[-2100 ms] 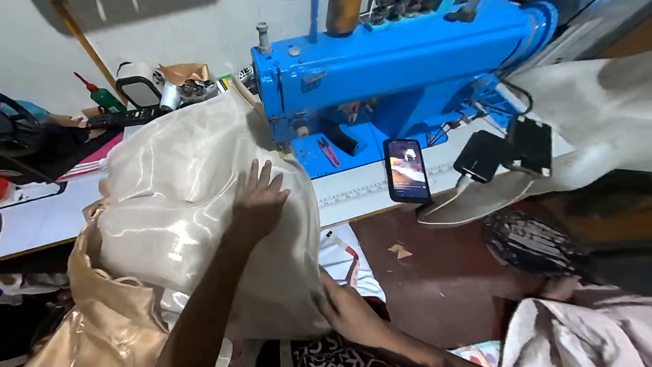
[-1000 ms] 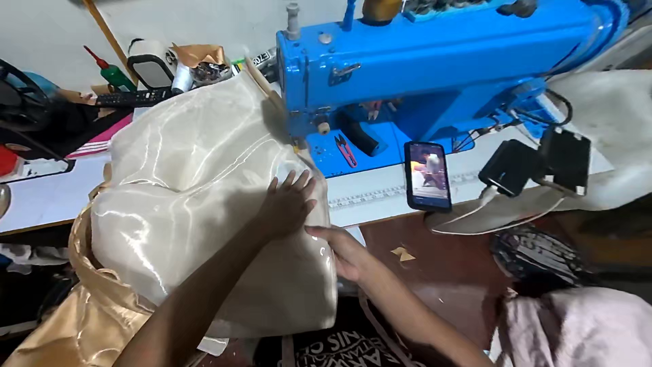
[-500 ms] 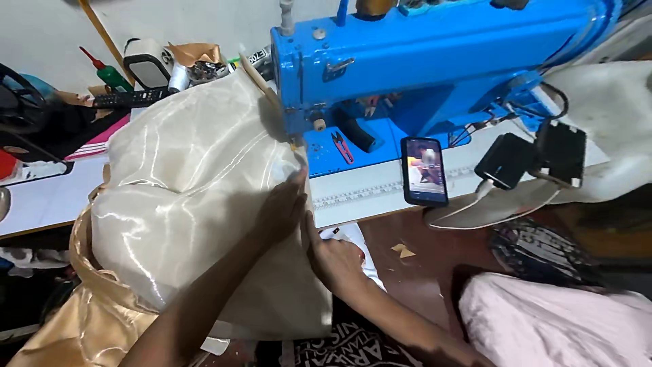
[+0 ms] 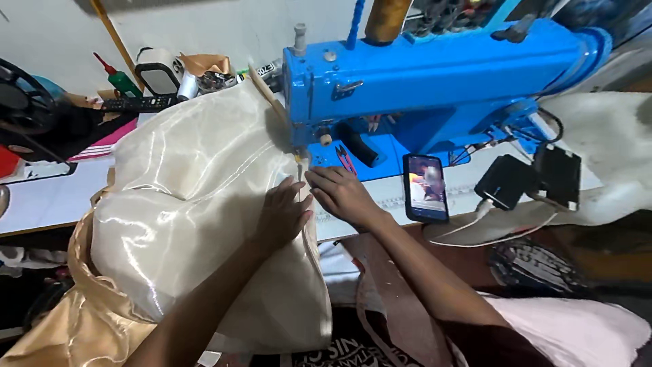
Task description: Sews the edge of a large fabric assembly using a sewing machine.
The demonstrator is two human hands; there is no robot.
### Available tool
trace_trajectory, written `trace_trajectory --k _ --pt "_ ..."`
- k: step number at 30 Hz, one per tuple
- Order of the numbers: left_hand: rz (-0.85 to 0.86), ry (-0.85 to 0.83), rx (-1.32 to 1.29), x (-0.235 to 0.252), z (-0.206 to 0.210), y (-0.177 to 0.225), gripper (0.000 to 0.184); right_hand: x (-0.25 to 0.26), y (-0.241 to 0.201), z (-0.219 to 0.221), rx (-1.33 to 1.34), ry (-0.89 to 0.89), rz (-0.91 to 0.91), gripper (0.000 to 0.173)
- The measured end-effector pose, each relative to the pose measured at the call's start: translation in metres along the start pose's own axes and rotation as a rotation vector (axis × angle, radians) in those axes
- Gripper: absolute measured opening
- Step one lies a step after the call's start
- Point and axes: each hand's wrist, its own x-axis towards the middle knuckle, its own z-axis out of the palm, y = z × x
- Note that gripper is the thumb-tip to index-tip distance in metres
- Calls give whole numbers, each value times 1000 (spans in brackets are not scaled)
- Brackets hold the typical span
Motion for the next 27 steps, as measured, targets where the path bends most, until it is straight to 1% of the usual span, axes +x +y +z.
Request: trace_trajectory --k 3,7,11,15,20,24,27 --pt "-16 -46 -34 1 -2 -1 39 17 16 7 -83 -15 -80 38" --pt "-27 -55 -72 1 -1 -2 40 30 21 9 -89 11 -110 38" --pt "-54 -61 -77 1 0 -2 47 34 31 9 -78 -9 -130 38" --pt "-74 -76 -78 3 -2 0 47 30 41 6 -60 -76 -168 40" --pt "-98 -106 -90 4 -2 1 47 28 45 5 -38 -178 -158 43" --pt "-106 -96 -79 5 -2 1 46 29 34 9 -77 -169 -117 44" --pt "-130 -103 -95 5 -5 3 46 30 17 14 -89 -145 -26 46"
